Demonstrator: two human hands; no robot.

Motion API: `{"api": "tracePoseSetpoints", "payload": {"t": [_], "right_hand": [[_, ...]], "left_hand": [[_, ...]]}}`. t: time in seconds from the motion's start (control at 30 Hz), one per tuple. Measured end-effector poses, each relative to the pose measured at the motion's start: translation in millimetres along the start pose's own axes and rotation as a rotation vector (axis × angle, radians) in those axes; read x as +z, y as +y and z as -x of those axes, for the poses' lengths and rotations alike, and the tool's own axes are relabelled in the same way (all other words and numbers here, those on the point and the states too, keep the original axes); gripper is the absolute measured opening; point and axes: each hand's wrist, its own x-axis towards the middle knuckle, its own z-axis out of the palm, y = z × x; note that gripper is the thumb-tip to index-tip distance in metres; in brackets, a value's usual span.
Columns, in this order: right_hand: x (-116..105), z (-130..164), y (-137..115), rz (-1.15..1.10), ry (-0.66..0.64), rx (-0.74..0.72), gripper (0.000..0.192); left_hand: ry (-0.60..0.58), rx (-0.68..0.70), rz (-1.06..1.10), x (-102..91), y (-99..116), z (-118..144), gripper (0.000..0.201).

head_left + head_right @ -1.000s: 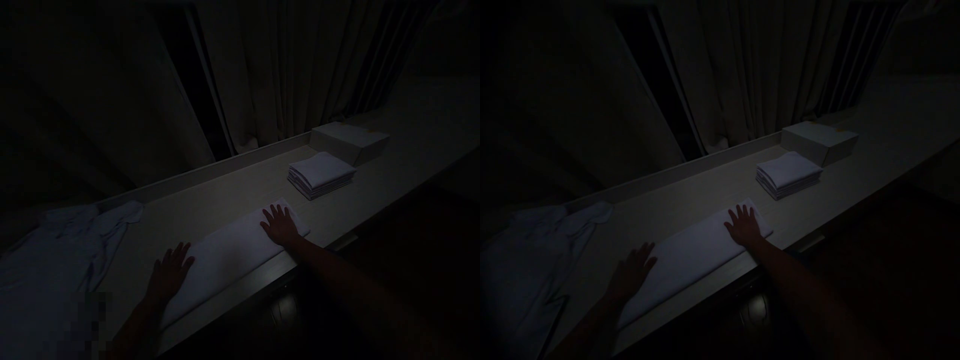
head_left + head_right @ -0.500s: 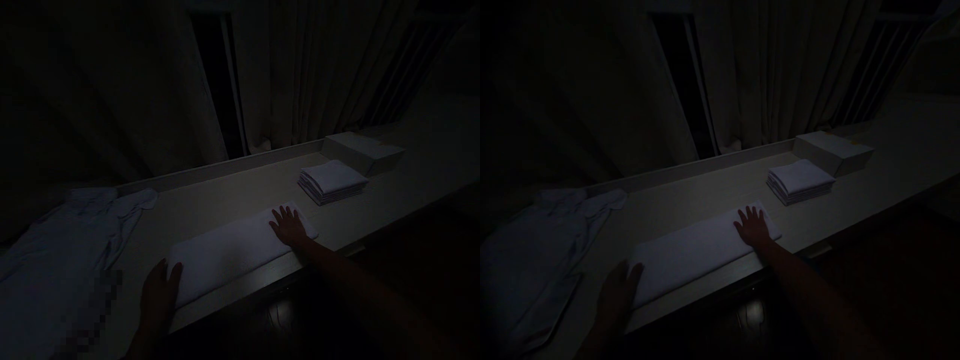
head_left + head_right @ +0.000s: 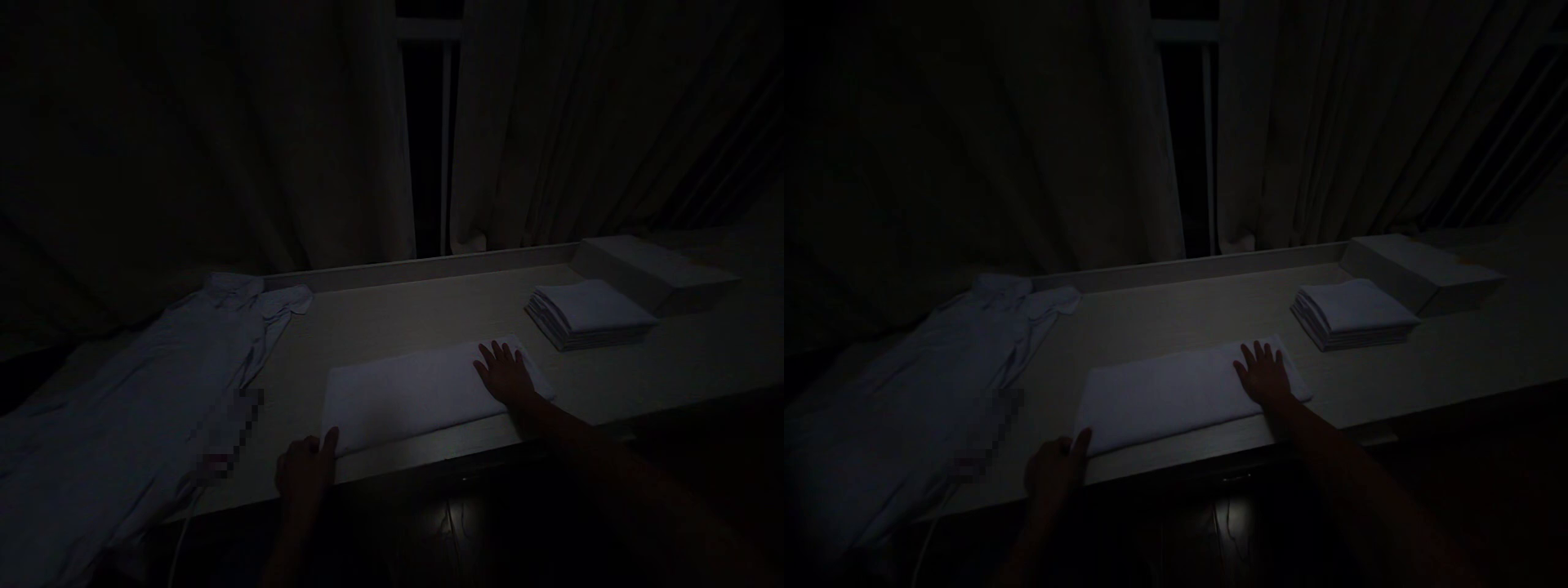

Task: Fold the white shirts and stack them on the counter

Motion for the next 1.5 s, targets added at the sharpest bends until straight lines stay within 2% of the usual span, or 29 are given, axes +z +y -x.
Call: {"api": "tracePoseSetpoints", "payload": {"t": [0.1, 0.2, 0.23, 0.3, 0.33, 0.4, 0.43, 0.5, 0.57, 0.67, 0.8, 1.03, 1.2, 1.33, 1.5], "right_hand": [[0, 0, 0, 0.003, -0.007, -0.010, 0.067], [2, -2, 1, 0.008, -0.020, -0.001, 0.066], [3, -3, 1, 0.008, -0.023, 0.002, 0.066], [4, -4, 1, 0.010, -0.027, 0.007, 0.066], [5, -5, 1, 0.012, -0.026, 0.004, 0.066], [6, -5, 2, 0.021, -0.016, -0.007, 0.066], [6, -4, 2, 0.027, -0.010, -0.013, 0.066], [5, -3, 2, 0.040, -0.005, -0.021, 0.066], [4, -2, 2, 0.047, -0.007, -0.021, 0.065], [3, -2, 2, 0.046, -0.023, -0.022, 0.066], [5, -4, 3, 0.038, -0.026, -0.016, 0.066], [8, -5, 4, 0.013, -0.010, -0.005, 0.065], [5, -5, 3, -0.009, 0.003, -0.015, 0.063], [2, -4, 2, -0.037, 0.015, -0.014, 0.062], [-2, -3, 1, -0.085, 0.050, -0.015, 0.060]], "left_hand": [[-0.054, -0.072, -0.003, -2.9, 1, -4, 0.060], [-0.069, -0.072, -0.033, -4.9, 1, -4, 0.054], [-0.044, -0.062, -0.047, -5.7, 2, -2, 0.052], [0.090, -0.030, -0.068, -8.3, 7, 5, 0.050], [0.177, 0.007, -0.066, -10.0, 12, 9, 0.048], [0.305, 0.166, -0.034, -12.7, 28, 16, 0.047], [0.317, 0.279, -0.014, -13.1, 38, 18, 0.048], [0.259, 0.498, -0.006, -10.6, 59, 17, 0.052], [0.187, 0.600, -0.058, -2.9, 75, 9, 0.062], [0.109, 0.531, -0.146, 14.2, 81, -9, 0.078], [0.079, 0.433, -0.190, 30.5, 66, -22, 0.088], [0.097, 0.411, -0.238, 31.5, 63, -18, 0.095], [0.091, 0.391, -0.282, 34.0, 61, -13, 0.095], [0.027, 0.374, -0.341, 27.1, 67, -21, 0.089], [0.044, 0.569, -0.355, 19.6, 96, -49, 0.065]]}}
